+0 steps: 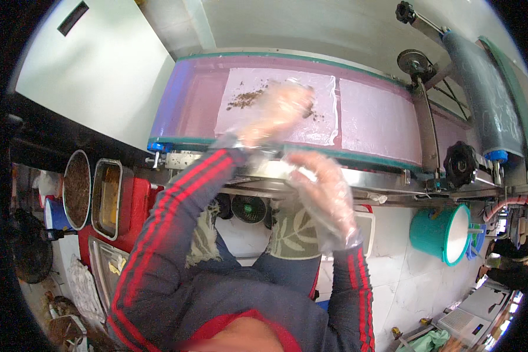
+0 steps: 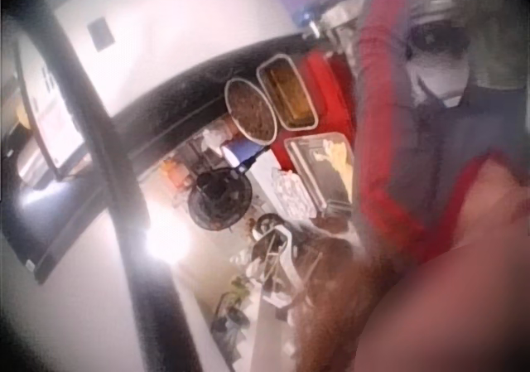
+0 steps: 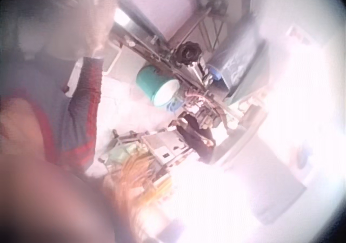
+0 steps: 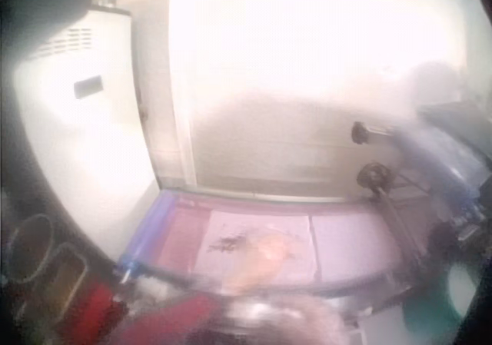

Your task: The person assembles small food packets by placing a thin sheet on a flat surface, adding a dark granular filling, and folding the sheet to enclose it. The process is repeated multiple times with consistent hand motions.

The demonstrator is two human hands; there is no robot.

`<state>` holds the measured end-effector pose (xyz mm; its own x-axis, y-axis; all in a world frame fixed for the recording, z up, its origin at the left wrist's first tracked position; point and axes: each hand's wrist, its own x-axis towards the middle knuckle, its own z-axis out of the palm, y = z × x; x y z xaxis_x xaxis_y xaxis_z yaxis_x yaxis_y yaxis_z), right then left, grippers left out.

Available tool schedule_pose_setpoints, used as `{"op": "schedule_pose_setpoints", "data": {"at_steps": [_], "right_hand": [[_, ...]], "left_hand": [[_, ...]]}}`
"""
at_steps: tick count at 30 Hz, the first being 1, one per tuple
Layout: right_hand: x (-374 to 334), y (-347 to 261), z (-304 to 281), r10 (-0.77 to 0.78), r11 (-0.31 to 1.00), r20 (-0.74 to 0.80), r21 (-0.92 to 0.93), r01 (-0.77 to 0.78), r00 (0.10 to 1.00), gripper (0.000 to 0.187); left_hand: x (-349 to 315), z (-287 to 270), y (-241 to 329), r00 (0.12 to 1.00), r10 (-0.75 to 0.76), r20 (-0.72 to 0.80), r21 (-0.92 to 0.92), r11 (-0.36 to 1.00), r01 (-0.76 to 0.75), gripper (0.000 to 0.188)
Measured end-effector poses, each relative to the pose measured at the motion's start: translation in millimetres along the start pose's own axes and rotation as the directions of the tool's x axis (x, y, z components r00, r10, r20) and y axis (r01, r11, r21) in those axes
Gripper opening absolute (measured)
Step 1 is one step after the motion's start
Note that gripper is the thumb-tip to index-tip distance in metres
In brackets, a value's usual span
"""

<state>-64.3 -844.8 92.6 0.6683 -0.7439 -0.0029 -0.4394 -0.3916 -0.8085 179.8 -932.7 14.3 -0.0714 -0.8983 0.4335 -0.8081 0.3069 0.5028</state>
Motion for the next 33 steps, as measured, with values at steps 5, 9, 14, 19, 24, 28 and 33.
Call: {"op": "schedule_pose_setpoints", "data": {"at_steps": [5,9,14,19,24,28,33], "right_hand": [[127.8,52.6,-28.5,-0.421,0.884,-0.364,-0.371,0.286,0.831,0.038],[237.5,82.8,-26.4,-0.190,0.707,-0.349,-0.697,-0.119,0.918,0.034],[267.7,59.9,-9.2,0.142,0.922,-0.092,-0.350,-0.166,0.986,0.037],[234.5,45.4,-9.2,-0.004,0.879,-0.396,-0.440,-0.186,0.918,0.040],[236.0,41.1,15.4,0.108,0.811,-0.229,-0.543,-0.219,0.967,0.038],[212.7,30.4,-9.3,0.002,0.953,-0.136,-0.301,-0.043,0.991,0.033],[182.5,17.5,5.8,-0.064,0.972,-0.139,-0.232,0.031,0.988,0.027]], "left_hand": [[-14.6,-117.9,-82.7,0.895,-0.249,-0.371,0.106,0.946,0.307,0.029],[-9.6,-114.9,-118.8,0.829,-0.436,-0.350,0.455,0.694,0.558,0.025],[6.9,-89.7,-127.9,0.978,-0.125,-0.164,-0.122,0.987,0.106,0.025],[3.4,-111.4,-118.1,0.865,-0.483,-0.138,-0.013,0.874,0.486,0.030],[-6.4,-116.4,-88.0,0.928,-0.275,0.252,0.267,0.941,0.206,0.032],[-35.5,-141.1,-70.7,0.889,-0.435,0.144,-0.272,0.846,0.458,0.030],[-55.0,-155.7,-57.8,0.883,-0.381,0.273,-0.396,0.792,0.464,0.023]]}}
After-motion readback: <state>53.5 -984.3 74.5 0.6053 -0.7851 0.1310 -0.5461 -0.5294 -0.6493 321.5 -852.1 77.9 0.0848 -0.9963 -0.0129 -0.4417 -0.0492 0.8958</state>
